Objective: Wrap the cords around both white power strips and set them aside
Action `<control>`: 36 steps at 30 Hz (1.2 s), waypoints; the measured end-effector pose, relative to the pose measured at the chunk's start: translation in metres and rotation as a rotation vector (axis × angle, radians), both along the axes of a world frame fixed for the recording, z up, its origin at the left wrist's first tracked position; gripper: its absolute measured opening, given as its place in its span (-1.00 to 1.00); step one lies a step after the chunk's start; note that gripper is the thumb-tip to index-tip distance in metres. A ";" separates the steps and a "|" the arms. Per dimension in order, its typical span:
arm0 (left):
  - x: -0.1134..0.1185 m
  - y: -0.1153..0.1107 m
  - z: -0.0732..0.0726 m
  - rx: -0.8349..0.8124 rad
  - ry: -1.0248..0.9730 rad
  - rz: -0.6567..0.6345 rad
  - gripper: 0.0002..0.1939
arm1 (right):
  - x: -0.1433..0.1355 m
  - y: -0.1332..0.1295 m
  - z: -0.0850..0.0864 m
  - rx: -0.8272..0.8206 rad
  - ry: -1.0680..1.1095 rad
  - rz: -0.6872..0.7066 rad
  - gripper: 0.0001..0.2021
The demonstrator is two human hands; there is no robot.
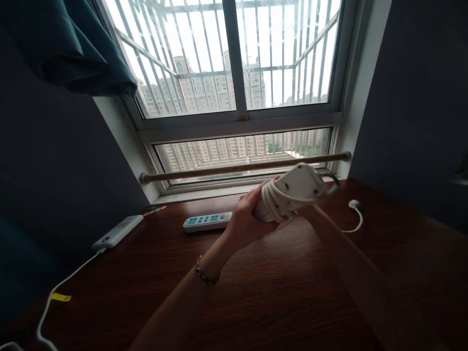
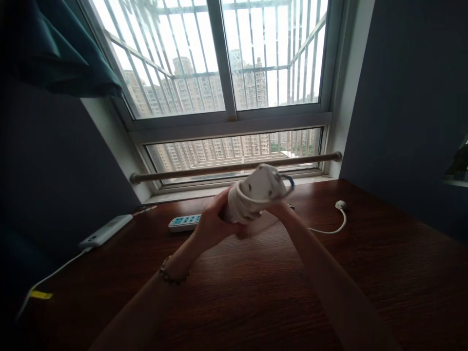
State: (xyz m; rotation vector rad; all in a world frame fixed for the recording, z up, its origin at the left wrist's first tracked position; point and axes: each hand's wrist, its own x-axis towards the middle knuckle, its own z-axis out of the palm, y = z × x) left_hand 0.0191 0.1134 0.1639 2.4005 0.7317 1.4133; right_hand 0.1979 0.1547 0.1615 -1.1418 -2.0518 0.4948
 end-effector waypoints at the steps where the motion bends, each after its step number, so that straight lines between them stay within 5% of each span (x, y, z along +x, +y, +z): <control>1: -0.001 0.004 0.000 -0.105 -0.101 0.014 -0.37 | 0.002 0.008 -0.006 -0.039 -0.039 -0.043 -0.77; 4: -0.005 0.021 -0.002 -0.322 -0.367 0.045 -0.59 | 0.019 0.025 -0.023 -0.202 -0.129 -0.113 -0.76; 8: -0.015 0.050 -0.012 -0.436 -0.575 0.139 -0.56 | 0.049 0.028 -0.025 -0.245 -0.340 -0.191 -0.84; 13: -0.029 0.080 -0.031 -0.663 -0.581 0.215 -0.53 | 0.064 0.003 0.008 0.166 -0.438 -0.308 -0.80; 18: -0.026 0.093 -0.047 -0.843 -0.443 0.266 -0.52 | 0.036 -0.034 0.034 0.616 -0.689 -0.289 -0.73; 23: -0.010 0.089 -0.058 -0.886 -0.210 0.129 -0.48 | 0.016 -0.051 0.041 0.708 -0.756 -0.228 -0.76; 28: -0.006 0.074 -0.049 -0.863 0.053 -0.063 -0.39 | 0.027 -0.053 0.043 0.743 -0.643 -0.270 -0.76; 32: -0.002 0.055 -0.035 -0.797 0.211 -0.042 -0.35 | 0.032 -0.055 0.047 0.789 -0.565 -0.252 -0.76; 36: 0.004 0.032 -0.024 -0.606 0.423 0.114 -0.34 | 0.030 -0.061 0.049 0.766 -0.544 -0.177 -0.79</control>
